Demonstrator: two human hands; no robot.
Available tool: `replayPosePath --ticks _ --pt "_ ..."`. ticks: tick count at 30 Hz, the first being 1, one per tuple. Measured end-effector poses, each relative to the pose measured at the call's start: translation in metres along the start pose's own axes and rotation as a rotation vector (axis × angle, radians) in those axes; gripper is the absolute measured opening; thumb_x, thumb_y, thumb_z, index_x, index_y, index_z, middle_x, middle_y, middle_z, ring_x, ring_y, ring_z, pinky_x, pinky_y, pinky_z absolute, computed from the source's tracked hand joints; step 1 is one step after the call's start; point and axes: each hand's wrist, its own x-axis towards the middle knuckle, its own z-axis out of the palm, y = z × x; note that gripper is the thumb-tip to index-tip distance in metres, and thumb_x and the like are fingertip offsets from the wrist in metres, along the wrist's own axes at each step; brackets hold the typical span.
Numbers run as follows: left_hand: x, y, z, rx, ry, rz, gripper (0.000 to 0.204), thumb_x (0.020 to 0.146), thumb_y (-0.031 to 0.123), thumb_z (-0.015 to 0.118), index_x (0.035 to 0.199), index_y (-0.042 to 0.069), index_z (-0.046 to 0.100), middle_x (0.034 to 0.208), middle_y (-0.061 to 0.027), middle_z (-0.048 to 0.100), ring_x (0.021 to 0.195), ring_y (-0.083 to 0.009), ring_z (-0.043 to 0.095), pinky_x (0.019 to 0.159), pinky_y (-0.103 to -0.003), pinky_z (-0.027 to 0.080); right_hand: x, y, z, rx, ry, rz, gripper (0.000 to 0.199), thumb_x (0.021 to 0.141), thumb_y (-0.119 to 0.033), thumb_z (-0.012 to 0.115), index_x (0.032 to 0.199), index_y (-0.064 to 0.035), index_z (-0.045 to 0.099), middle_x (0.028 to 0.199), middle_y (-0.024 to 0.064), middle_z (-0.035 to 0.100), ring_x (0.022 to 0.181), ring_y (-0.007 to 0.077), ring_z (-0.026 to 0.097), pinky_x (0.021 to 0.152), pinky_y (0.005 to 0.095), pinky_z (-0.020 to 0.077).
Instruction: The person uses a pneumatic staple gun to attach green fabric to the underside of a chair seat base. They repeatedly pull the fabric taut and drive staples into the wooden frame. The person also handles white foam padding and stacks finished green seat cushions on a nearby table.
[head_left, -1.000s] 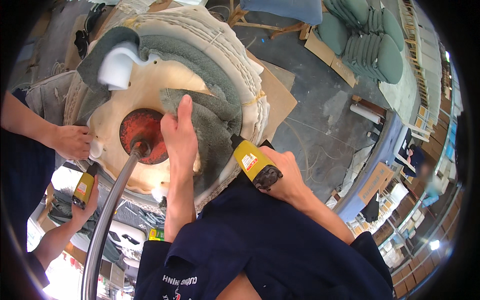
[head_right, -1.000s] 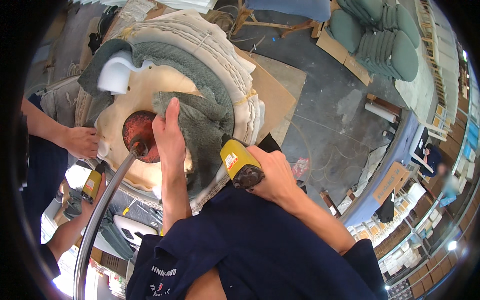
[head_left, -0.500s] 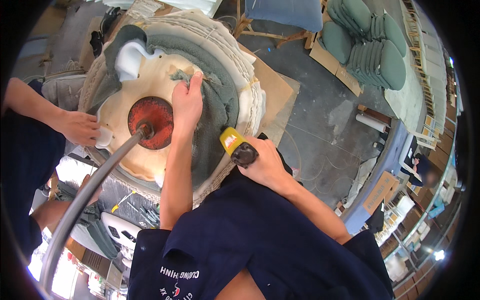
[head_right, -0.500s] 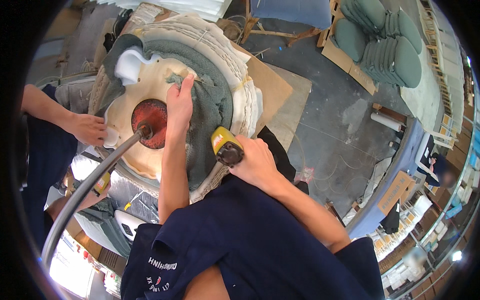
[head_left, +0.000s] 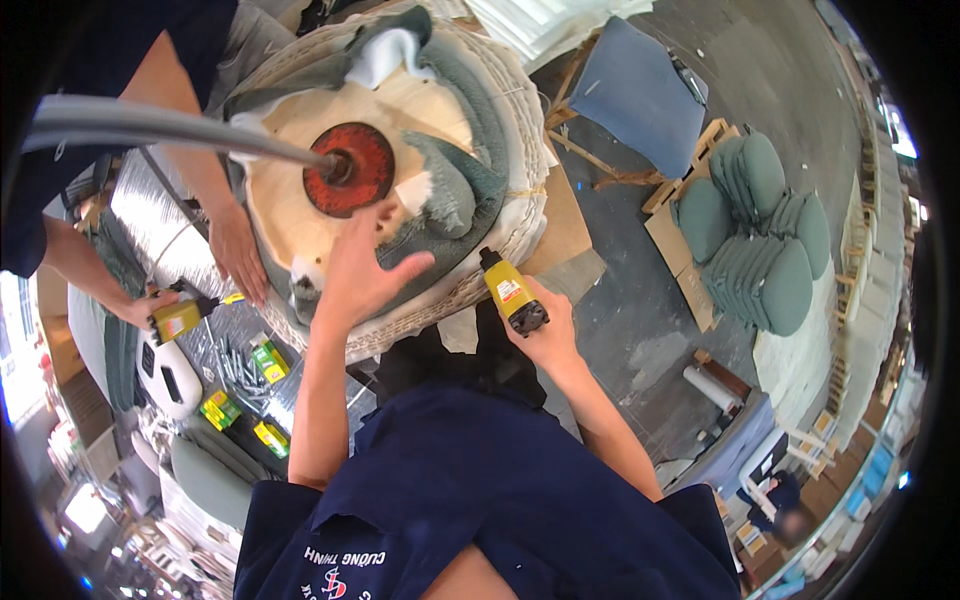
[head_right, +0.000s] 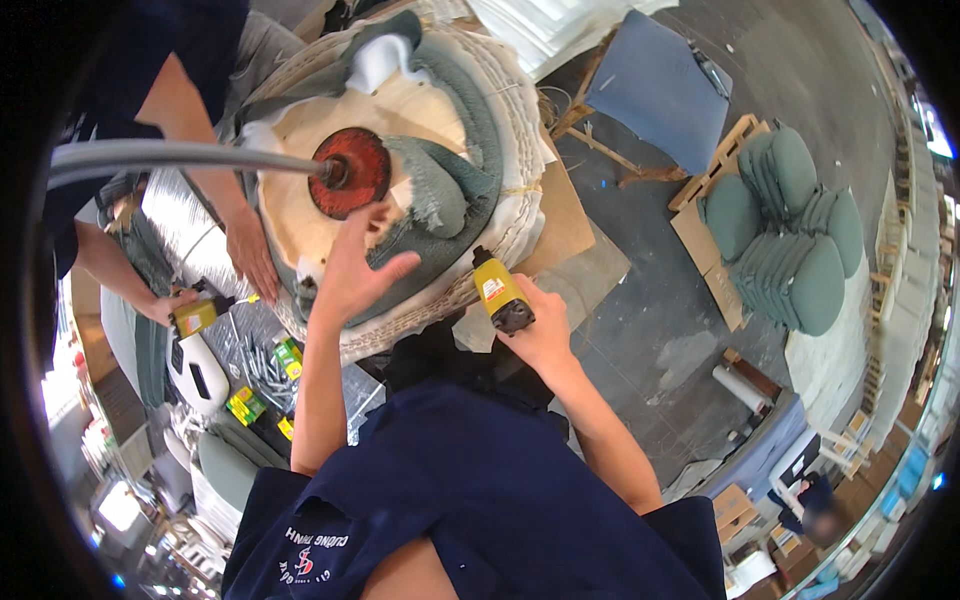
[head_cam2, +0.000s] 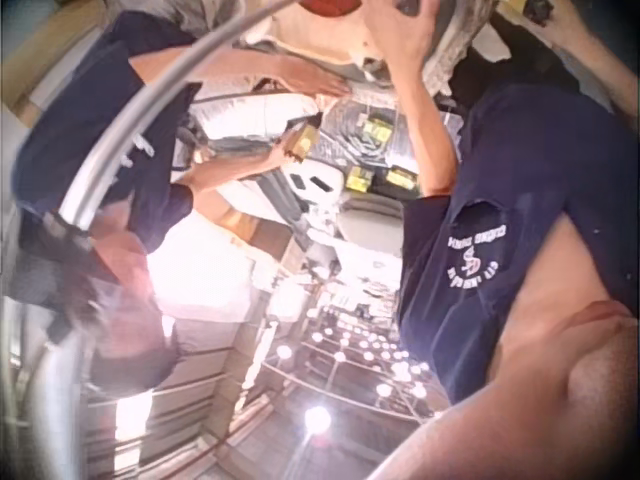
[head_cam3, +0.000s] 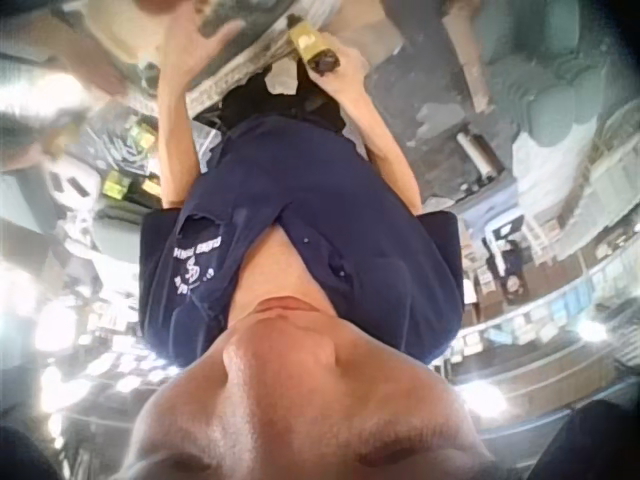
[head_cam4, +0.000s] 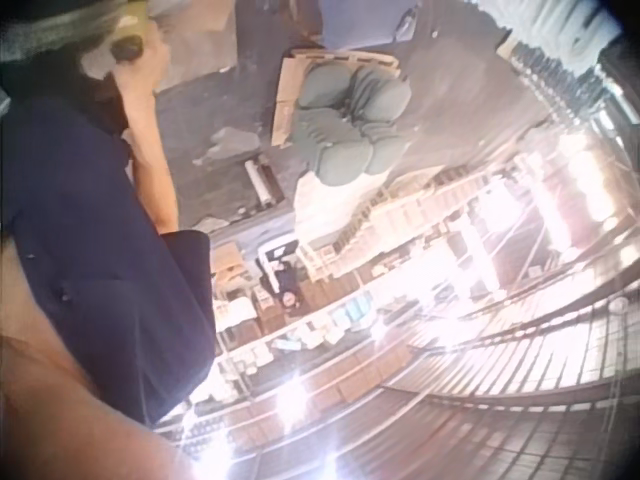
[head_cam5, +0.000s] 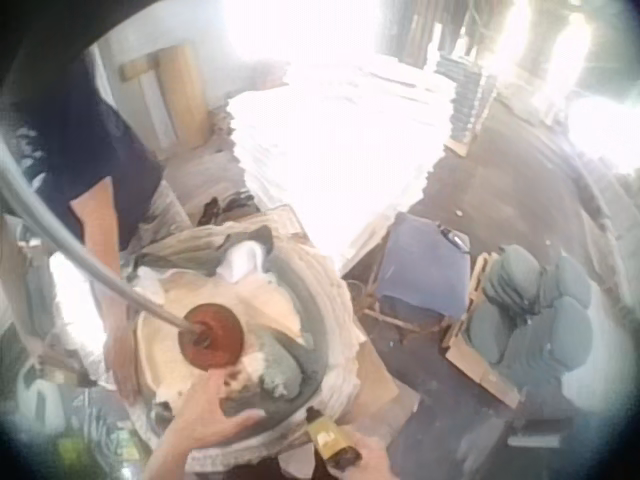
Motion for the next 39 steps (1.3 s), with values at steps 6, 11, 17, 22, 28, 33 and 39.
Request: replayPosePath --ticks 6,11,17,22,28,33,39 --pt "-0.006 -0.009 0.038 0.180 -0.161 -0.069 0.057 0.084 0.046 0.085 0.102 -0.005 0.066 0.107 -0.0251 0.071 0.110 -0.0415 0.066 0.094 -0.052 0.051 0.003 -0.011 0.001 -0.267 -0.006 -0.022 0.036 0.073 -0.017 0.083 0.107 -0.0098 0.073 0.079 0.0194 0.073 0.080 0.0457 0.072 0.072 0.0494 0.0569" --pt "0.032 -0.022 0.046 0.231 -0.125 0.188 0.028 0.083 0.028 0.084 0.089 0.002 0.079 0.103 -0.0124 0.078 0.110 -0.0300 0.068 0.093 -0.047 0.046 0.016 -0.032 0.008 -0.186 -0.054 0.221 0.028 0.083 -0.023 0.083 0.102 -0.0050 0.075 0.085 0.0224 0.075 0.084 0.0450 0.074 0.074 0.0498 0.0570" --pt "0.062 -0.046 0.040 0.212 -0.130 0.476 0.021 0.079 0.021 0.082 0.094 0.006 0.082 0.104 -0.0031 0.078 0.110 -0.0246 0.068 0.093 -0.044 0.042 0.017 -0.079 0.029 0.090 -0.044 0.293 0.032 0.092 -0.026 0.078 0.110 -0.0002 0.075 0.078 0.0167 0.075 0.071 0.0342 0.074 0.072 0.0449 0.0573" --pt "0.071 -0.048 0.042 0.251 -0.177 0.495 0.014 0.076 0.012 0.077 0.089 0.008 0.079 0.098 -0.0031 0.078 0.107 -0.0252 0.068 0.092 -0.045 0.043 0.037 -0.078 0.045 0.083 -0.056 0.518 0.031 0.093 -0.025 0.078 0.110 0.0002 0.075 0.075 0.0146 0.074 0.060 0.0240 0.069 0.065 0.0420 0.0562" --pt "0.080 -0.054 0.052 0.131 -0.097 0.496 0.017 0.073 0.012 0.077 0.088 0.006 0.078 0.089 -0.0136 0.076 0.097 -0.0315 0.072 0.094 -0.046 0.049 0.038 -0.093 0.054 0.439 0.012 0.645 0.017 0.096 -0.017 0.077 0.092 -0.0020 0.070 0.059 0.0016 0.055 0.045 0.0129 0.052 0.044 0.0338 0.0404" --pt "0.084 -0.059 0.056 0.213 -0.055 0.533 0.025 0.072 0.024 0.086 0.085 0.004 0.077 0.088 -0.0189 0.075 0.095 -0.0355 0.072 0.092 -0.048 0.053 0.035 -0.114 0.062 0.432 0.033 0.645 0.024 0.096 -0.016 0.076 0.084 -0.0003 0.063 0.058 0.0018 0.054 0.043 0.0139 0.052 0.043 0.0344 0.0403" --pt "0.098 -0.051 0.052 0.212 -0.178 0.466 0.037 0.074 0.035 0.088 0.083 0.001 0.077 0.085 -0.0226 0.073 0.093 -0.0426 0.071 0.092 -0.050 0.056 0.042 -0.104 0.076 0.412 0.051 0.593 0.023 0.095 -0.018 0.076 0.084 -0.0006 0.065 0.058 0.0057 0.058 0.044 0.0167 0.057 0.044 0.0357 0.0418"
